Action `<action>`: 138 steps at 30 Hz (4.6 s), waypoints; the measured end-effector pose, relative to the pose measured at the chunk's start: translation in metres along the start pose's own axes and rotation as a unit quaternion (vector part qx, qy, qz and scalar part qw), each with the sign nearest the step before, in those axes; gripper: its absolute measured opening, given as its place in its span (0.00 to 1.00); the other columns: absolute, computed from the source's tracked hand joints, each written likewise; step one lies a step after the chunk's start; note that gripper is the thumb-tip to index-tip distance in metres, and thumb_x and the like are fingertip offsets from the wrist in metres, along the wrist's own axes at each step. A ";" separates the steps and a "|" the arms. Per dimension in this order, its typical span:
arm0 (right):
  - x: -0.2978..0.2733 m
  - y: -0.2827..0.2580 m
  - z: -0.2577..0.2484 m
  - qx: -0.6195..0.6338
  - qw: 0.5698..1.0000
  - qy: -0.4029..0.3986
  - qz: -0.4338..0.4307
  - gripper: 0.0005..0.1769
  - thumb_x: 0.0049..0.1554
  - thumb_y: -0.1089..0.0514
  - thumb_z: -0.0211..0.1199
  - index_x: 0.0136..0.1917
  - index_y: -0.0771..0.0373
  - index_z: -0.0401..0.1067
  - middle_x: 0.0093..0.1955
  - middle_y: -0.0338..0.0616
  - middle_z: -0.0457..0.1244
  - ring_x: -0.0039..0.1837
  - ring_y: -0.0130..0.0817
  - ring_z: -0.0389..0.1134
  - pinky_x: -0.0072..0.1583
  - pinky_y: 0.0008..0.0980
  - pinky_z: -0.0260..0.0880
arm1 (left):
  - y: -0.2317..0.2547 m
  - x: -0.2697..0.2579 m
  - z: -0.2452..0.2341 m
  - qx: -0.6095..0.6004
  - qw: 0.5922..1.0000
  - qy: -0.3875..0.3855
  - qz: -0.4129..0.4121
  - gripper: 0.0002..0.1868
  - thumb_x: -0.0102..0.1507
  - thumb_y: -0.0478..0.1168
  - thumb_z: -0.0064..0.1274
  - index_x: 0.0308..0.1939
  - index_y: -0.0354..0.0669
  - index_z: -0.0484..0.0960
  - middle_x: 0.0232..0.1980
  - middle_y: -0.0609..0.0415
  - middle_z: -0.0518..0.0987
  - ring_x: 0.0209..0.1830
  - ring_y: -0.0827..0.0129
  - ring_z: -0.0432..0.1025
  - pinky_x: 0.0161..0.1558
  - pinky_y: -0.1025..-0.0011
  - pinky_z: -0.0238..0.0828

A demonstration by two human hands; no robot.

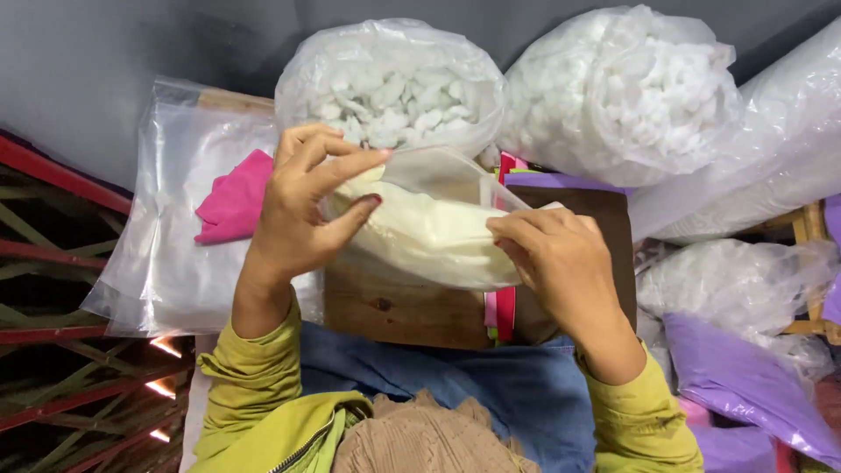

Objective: Folding a piece of fabric and then packaging a white pillow into a clear plastic bag and sealing it.

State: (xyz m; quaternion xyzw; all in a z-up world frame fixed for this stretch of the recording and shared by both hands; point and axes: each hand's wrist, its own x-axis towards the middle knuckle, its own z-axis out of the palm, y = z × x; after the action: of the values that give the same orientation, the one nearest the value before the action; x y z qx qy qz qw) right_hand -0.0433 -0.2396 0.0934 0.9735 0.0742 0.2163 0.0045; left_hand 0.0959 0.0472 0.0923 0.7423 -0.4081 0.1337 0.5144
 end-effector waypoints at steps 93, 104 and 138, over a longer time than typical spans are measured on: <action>-0.065 0.079 -0.077 0.381 0.900 -0.107 0.184 0.08 0.53 0.72 0.59 0.45 0.65 0.72 0.40 0.39 0.65 0.43 0.25 0.63 0.45 0.22 0.60 | 0.089 -0.051 -0.036 0.268 0.949 -0.162 0.040 0.22 0.48 0.25 0.52 0.47 0.31 0.86 0.57 0.46 0.84 0.39 0.49 0.77 0.43 0.59 0.72; -0.071 0.112 -0.055 0.575 0.785 -0.045 0.226 0.10 0.55 0.71 0.60 0.45 0.59 0.65 0.45 0.41 0.66 0.45 0.25 0.66 0.49 0.20 0.68 | 0.079 -0.041 -0.027 0.225 0.962 -0.154 -0.008 0.25 0.48 0.25 0.48 0.50 0.30 0.85 0.56 0.45 0.84 0.40 0.49 0.77 0.44 0.62 0.73; -0.084 0.054 -0.034 -0.018 0.994 0.083 -0.068 0.11 0.48 0.49 0.79 0.39 0.42 0.76 0.69 0.41 0.61 0.68 0.42 0.67 0.64 0.42 0.64 | 0.048 -0.036 0.009 0.369 0.900 -0.231 0.011 0.06 0.58 0.45 0.62 0.38 0.53 0.88 0.49 0.51 0.77 0.36 0.45 0.79 0.35 0.53 0.77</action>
State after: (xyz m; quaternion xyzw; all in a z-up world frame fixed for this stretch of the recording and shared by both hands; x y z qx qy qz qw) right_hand -0.1255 -0.3057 0.0907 0.9446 0.1368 0.2969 0.0311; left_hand 0.0352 0.0502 0.0976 0.8843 -0.4452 0.1056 0.0931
